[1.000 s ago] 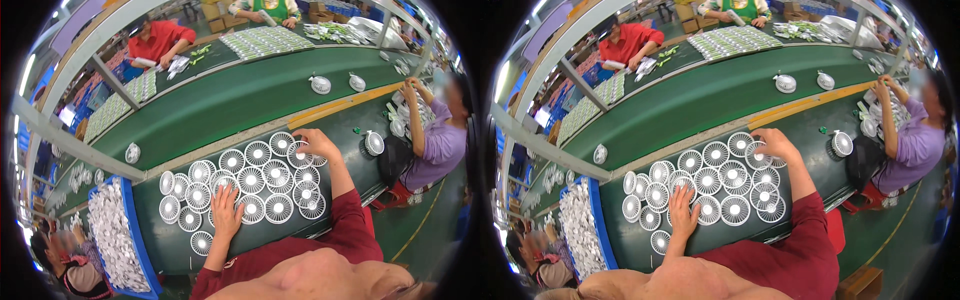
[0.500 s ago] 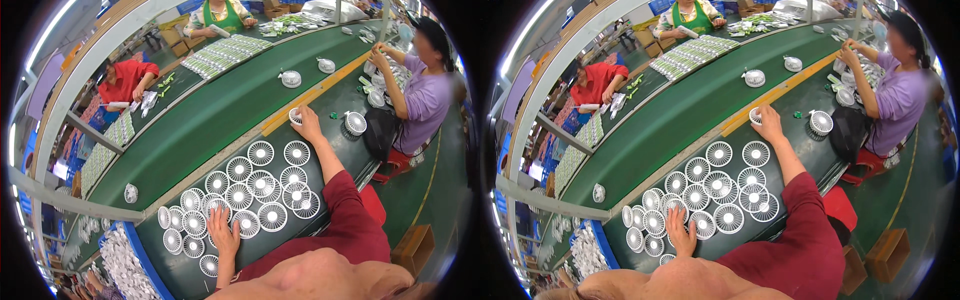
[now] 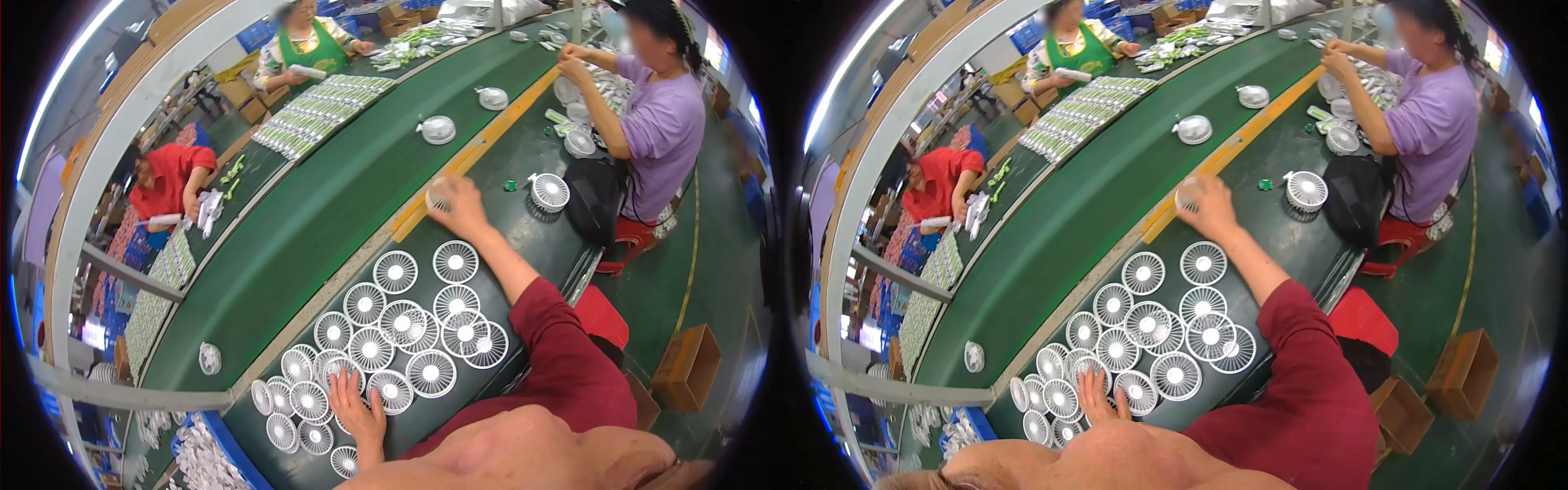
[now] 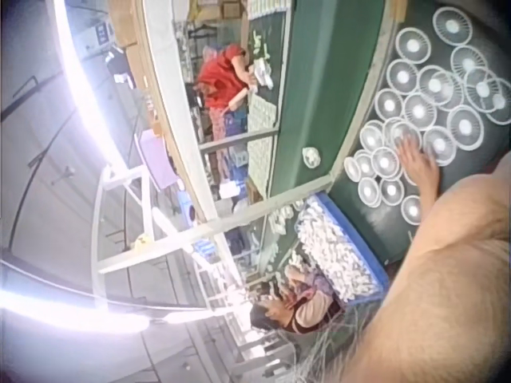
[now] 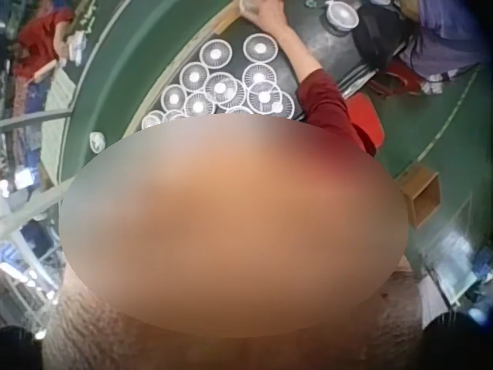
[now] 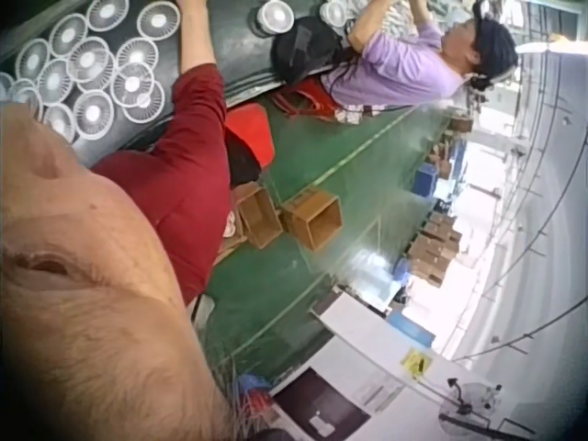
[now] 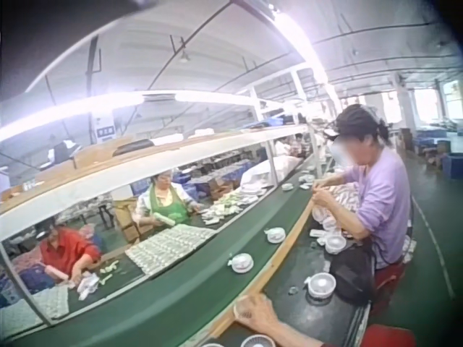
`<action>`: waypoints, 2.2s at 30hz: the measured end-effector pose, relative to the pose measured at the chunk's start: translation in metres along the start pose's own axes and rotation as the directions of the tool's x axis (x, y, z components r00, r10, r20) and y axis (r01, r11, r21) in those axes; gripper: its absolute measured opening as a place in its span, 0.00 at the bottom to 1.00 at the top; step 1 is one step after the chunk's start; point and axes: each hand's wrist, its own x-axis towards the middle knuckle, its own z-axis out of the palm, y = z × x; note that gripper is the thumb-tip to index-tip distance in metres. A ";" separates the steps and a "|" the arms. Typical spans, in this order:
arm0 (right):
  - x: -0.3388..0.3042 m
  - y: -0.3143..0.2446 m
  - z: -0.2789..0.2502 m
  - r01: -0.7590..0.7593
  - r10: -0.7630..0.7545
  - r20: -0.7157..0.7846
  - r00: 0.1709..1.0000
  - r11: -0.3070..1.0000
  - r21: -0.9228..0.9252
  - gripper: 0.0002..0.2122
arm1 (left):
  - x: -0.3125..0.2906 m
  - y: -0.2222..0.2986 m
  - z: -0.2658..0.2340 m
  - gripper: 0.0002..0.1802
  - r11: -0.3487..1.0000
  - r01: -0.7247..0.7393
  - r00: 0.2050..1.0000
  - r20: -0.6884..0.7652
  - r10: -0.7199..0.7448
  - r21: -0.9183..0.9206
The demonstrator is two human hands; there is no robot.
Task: The person assembles portable electric fans by hand, snapping grilles and components onto the fan bodies and placing the assembled fans onto the conveyor belt.
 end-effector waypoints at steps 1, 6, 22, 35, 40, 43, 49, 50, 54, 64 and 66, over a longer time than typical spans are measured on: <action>-0.009 0.005 0.011 -0.003 0.008 0.089 0.996 0.999 -0.049 0.25 | 0.000 -0.003 0.003 0.25 1.000 -0.019 1.000 -0.015 0.019 0.004; -0.004 -0.009 0.029 -0.047 0.047 0.176 0.983 0.999 -0.005 0.26 | -0.001 -0.009 0.001 0.25 0.996 -0.057 0.996 -0.058 0.061 0.071; -0.005 -0.002 0.019 -0.116 0.102 0.153 0.983 0.990 0.084 0.26 | 0.006 0.000 -0.001 0.23 0.998 -0.042 0.999 0.017 0.041 0.052; -0.006 -0.001 0.022 -0.089 0.079 0.118 0.990 0.993 0.077 0.27 | 0.006 -0.001 0.001 0.22 0.997 -0.054 0.999 -0.003 0.054 0.053; -0.007 0.000 0.022 -0.087 0.077 0.113 0.991 0.992 0.090 0.26 | 0.009 0.007 -0.006 0.22 0.998 -0.020 0.999 0.050 0.017 0.067; -0.007 -0.004 0.019 -0.089 0.078 0.125 0.989 0.992 0.090 0.26 | 0.009 0.008 -0.007 0.22 0.997 -0.004 0.998 0.059 -0.001 0.083; -0.006 -0.002 0.018 -0.092 0.080 0.132 0.988 0.992 0.089 0.26 | 0.008 0.007 -0.004 0.22 0.997 -0.018 0.999 0.031 0.016 0.072; -0.007 -0.002 0.019 -0.094 0.082 0.132 0.988 0.992 0.089 0.26 | 0.008 0.006 -0.004 0.22 0.997 -0.018 0.999 0.031 0.016 0.072; -0.007 -0.002 0.020 -0.082 0.072 0.123 0.990 0.993 0.083 0.27 | 0.008 0.006 -0.004 0.22 0.997 -0.023 0.999 0.024 0.021 0.075; -0.007 -0.001 0.022 -0.081 0.071 0.129 0.989 0.994 0.074 0.25 | 0.008 0.005 -0.003 0.23 0.997 -0.037 0.999 0.013 0.036 0.074; -0.007 0.000 0.023 -0.075 0.066 0.122 0.990 0.995 0.072 0.25 | 0.008 0.004 -0.002 0.23 0.996 -0.037 0.999 0.018 0.036 0.077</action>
